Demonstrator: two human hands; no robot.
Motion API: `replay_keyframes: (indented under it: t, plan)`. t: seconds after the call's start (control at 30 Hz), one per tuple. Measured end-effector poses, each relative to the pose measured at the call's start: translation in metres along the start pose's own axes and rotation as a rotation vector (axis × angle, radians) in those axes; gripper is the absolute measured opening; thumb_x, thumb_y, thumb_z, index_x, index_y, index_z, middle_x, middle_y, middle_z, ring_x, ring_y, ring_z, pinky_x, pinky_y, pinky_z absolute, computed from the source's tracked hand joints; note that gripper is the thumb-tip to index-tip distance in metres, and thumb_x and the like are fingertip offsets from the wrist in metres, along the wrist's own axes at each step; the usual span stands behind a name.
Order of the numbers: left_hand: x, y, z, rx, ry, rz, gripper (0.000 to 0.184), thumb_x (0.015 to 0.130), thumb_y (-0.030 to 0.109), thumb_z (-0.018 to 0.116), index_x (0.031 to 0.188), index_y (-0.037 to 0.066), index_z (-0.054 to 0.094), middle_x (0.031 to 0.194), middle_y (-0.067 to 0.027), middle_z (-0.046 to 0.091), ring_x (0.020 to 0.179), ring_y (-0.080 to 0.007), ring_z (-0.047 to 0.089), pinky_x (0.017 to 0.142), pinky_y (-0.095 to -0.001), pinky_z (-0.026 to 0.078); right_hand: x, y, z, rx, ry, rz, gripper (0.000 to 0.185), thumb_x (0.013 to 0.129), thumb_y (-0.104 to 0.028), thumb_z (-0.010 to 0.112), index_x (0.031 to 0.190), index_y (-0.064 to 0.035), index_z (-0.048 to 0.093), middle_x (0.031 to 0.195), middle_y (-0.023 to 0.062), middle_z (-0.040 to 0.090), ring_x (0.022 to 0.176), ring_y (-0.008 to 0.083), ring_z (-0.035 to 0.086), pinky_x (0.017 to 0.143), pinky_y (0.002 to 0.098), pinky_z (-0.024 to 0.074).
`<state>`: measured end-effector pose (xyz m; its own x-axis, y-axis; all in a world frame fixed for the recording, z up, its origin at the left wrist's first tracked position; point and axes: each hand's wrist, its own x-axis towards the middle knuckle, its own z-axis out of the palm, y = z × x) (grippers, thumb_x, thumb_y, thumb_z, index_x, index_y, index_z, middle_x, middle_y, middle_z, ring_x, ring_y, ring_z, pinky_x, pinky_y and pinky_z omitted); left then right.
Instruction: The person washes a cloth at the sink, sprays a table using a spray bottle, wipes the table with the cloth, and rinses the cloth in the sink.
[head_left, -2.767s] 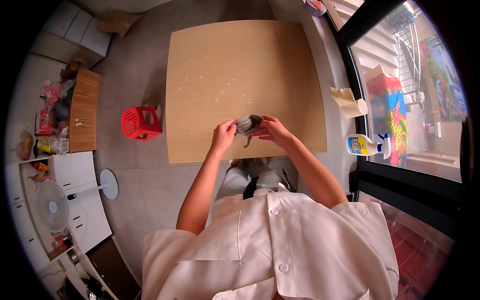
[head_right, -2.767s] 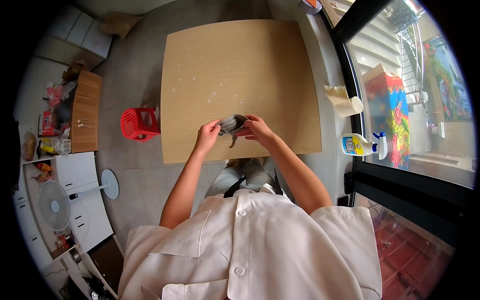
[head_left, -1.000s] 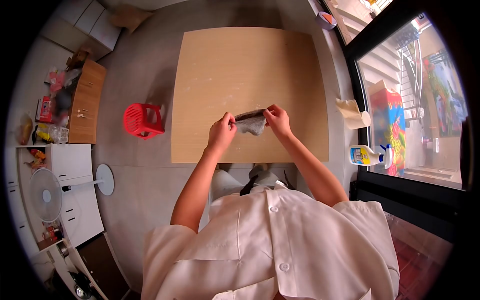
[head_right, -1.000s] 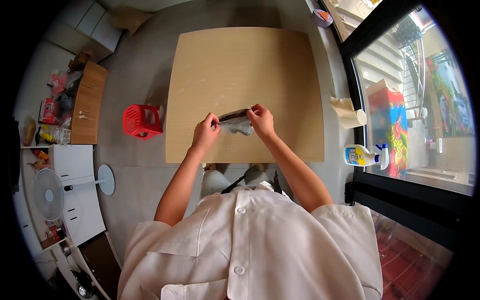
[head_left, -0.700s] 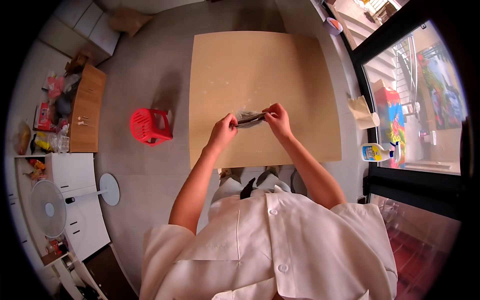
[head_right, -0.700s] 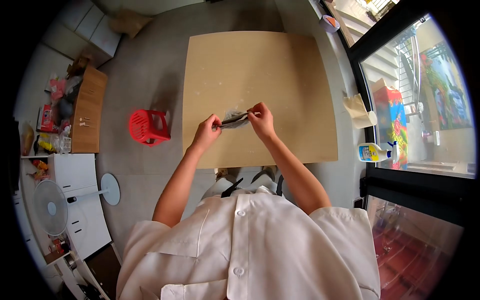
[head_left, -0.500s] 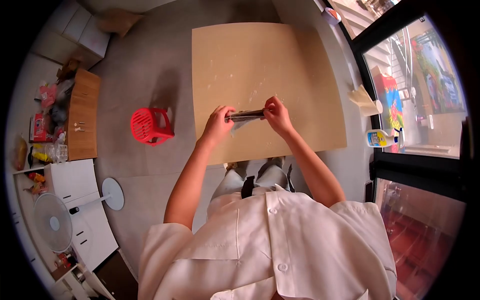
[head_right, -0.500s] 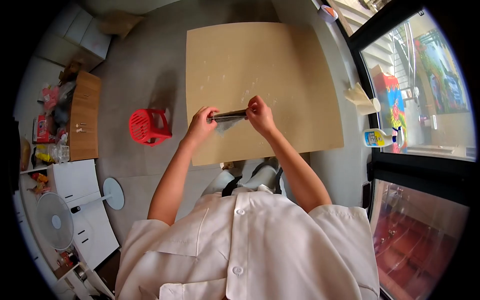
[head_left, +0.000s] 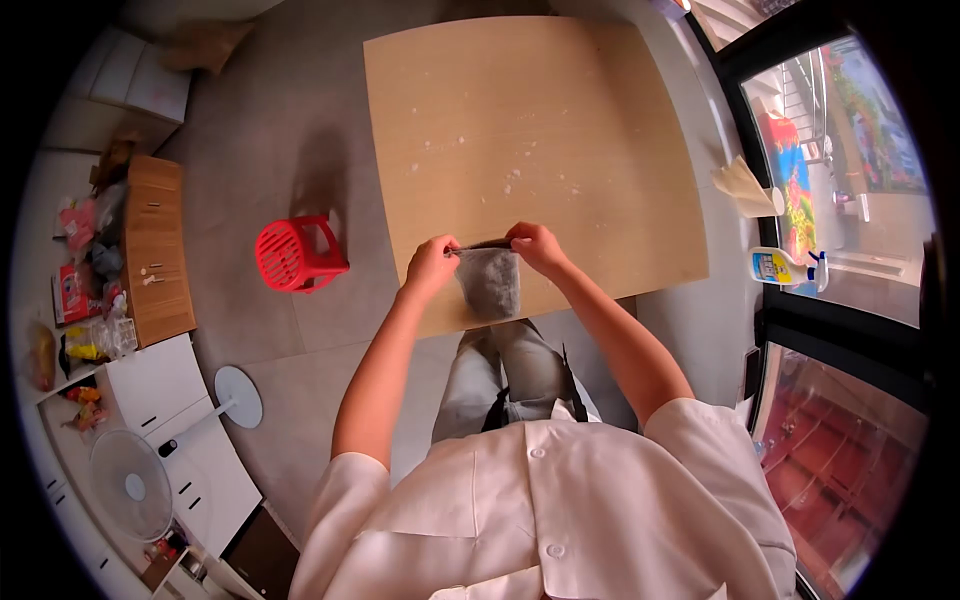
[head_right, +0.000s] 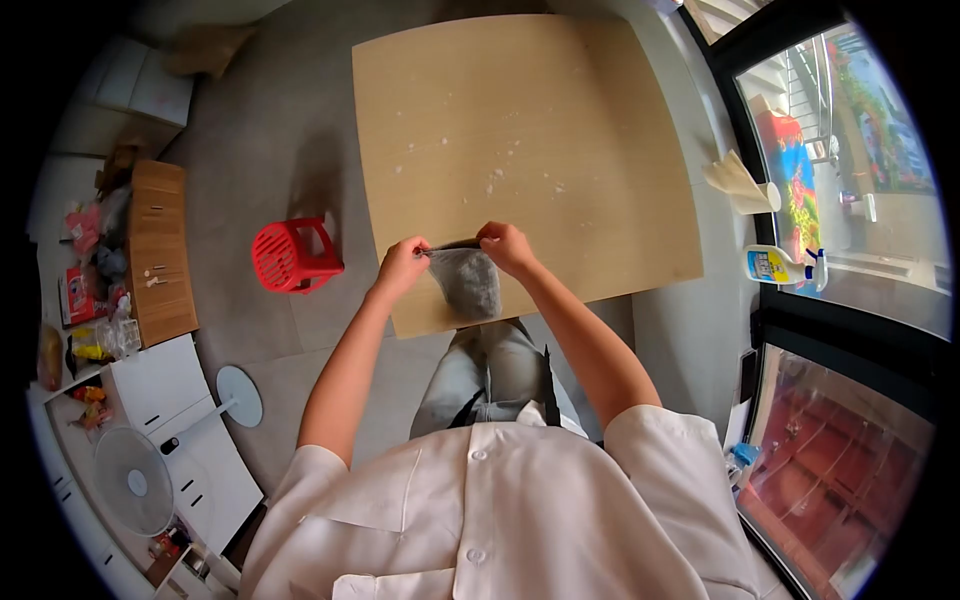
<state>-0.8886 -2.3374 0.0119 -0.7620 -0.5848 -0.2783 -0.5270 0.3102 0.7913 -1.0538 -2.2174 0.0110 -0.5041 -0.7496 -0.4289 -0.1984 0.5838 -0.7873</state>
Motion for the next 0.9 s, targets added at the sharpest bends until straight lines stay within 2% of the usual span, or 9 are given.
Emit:
replay_keyframes:
  t: [0.1,0.23,0.27,0.3,0.37,0.5,0.6,0.77,0.9]
  plan:
    - [0.012,-0.022,0.027,0.148,0.09,0.034,0.013,0.068,0.005,0.055,0.08,0.005,0.059,0.084,-0.0087,0.058,0.083,-0.0286,0.053,0.069,-0.037,0.045,0.007,0.044,0.021,-0.214,0.023,-0.131,0.02,0.071,-0.012,0.053,0.088,-0.0111,0.062,0.096,0.013,0.06,0.085,0.0256,0.059,0.073,0.0333,0.0462]
    - [-0.021,-0.07,0.093,0.368,-0.148,-0.076,0.029,0.07,0.017,0.059,0.098,0.01,0.058,0.102,-0.0083,0.054,0.097,-0.0281,0.049,0.083,-0.0372,0.041,-0.017,0.079,0.03,-0.61,-0.22,0.049,0.03,0.07,-0.011,0.052,0.098,-0.0166,0.062,0.122,0.0107,0.047,0.104,0.0288,0.05,0.083,0.0369,0.0442]
    - [-0.019,-0.07,0.094,0.363,-0.241,-0.134,0.04,0.071,0.019,0.059,0.108,0.008,0.054,0.115,-0.0092,0.049,0.105,-0.0288,0.045,0.09,-0.0361,0.038,-0.013,0.087,0.031,-0.516,-0.316,0.161,0.031,0.072,-0.014,0.047,0.099,-0.0193,0.061,0.131,0.007,0.038,0.115,0.0276,0.041,0.092,0.0391,0.0373]
    - [-0.032,-0.077,0.113,0.32,-0.108,-0.13,0.041,0.072,0.018,0.058,0.111,0.008,0.052,0.119,-0.012,0.046,0.109,-0.03,0.043,0.092,-0.0369,0.037,-0.009,0.096,0.032,-0.522,-0.32,0.155,0.031,0.072,-0.014,0.047,0.099,-0.0193,0.061,0.131,0.007,0.038,0.115,0.0276,0.041,0.092,0.0391,0.0373]
    - [-0.033,-0.08,0.121,0.277,-0.106,-0.155,0.041,0.073,0.017,0.058,0.112,0.008,0.051,0.124,-0.0148,0.041,0.112,-0.0317,0.041,0.093,-0.0375,0.035,-0.023,0.107,0.039,-0.608,-0.275,-0.036,0.033,0.073,-0.015,0.047,0.103,-0.0183,0.059,0.13,0.0082,0.039,0.114,0.0274,0.042,0.092,0.0382,0.037]
    - [-0.017,-0.078,0.131,0.335,-0.06,-0.137,0.043,0.073,0.016,0.058,0.115,0.008,0.049,0.126,-0.0157,0.038,0.112,-0.033,0.04,0.094,-0.0383,0.035,-0.01,0.108,0.042,-0.545,-0.221,-0.114,0.034,0.072,-0.013,0.049,0.104,-0.0182,0.058,0.127,0.0096,0.042,0.109,0.0287,0.047,0.087,0.0373,0.0422]
    - [0.009,-0.074,0.127,0.208,0.215,-0.147,0.049,0.073,0.015,0.06,0.118,0.007,0.043,0.126,-0.0151,0.039,0.112,-0.0324,0.039,0.094,-0.0402,0.033,-0.003,0.098,0.038,-0.467,-0.195,-0.079,0.033,0.072,-0.013,0.049,0.104,-0.0175,0.058,0.127,0.0095,0.043,0.107,0.0281,0.048,0.085,0.0371,0.0431]
    - [0.052,-0.091,0.106,0.41,0.163,-0.03,0.047,0.073,0.016,0.062,0.116,0.009,0.045,0.119,-0.0122,0.044,0.108,-0.0297,0.042,0.094,-0.04,0.031,0.001,0.094,0.054,-0.366,-0.165,-0.025,0.039,0.073,-0.015,0.051,0.112,-0.0179,0.052,0.128,0.01,0.041,0.11,0.0292,0.045,0.089,0.0369,0.0409]
    - [0.064,-0.099,0.095,0.573,-0.19,0.072,0.035,0.073,0.007,0.056,0.106,0.014,0.048,0.102,-0.0097,0.051,0.1,-0.0273,0.047,0.087,-0.0402,0.037,-0.002,0.113,0.092,-0.428,-0.004,-0.15,0.048,0.075,-0.019,0.052,0.122,-0.0189,0.043,0.133,0.0107,0.033,0.12,0.0333,0.033,0.096,0.041,0.0334]
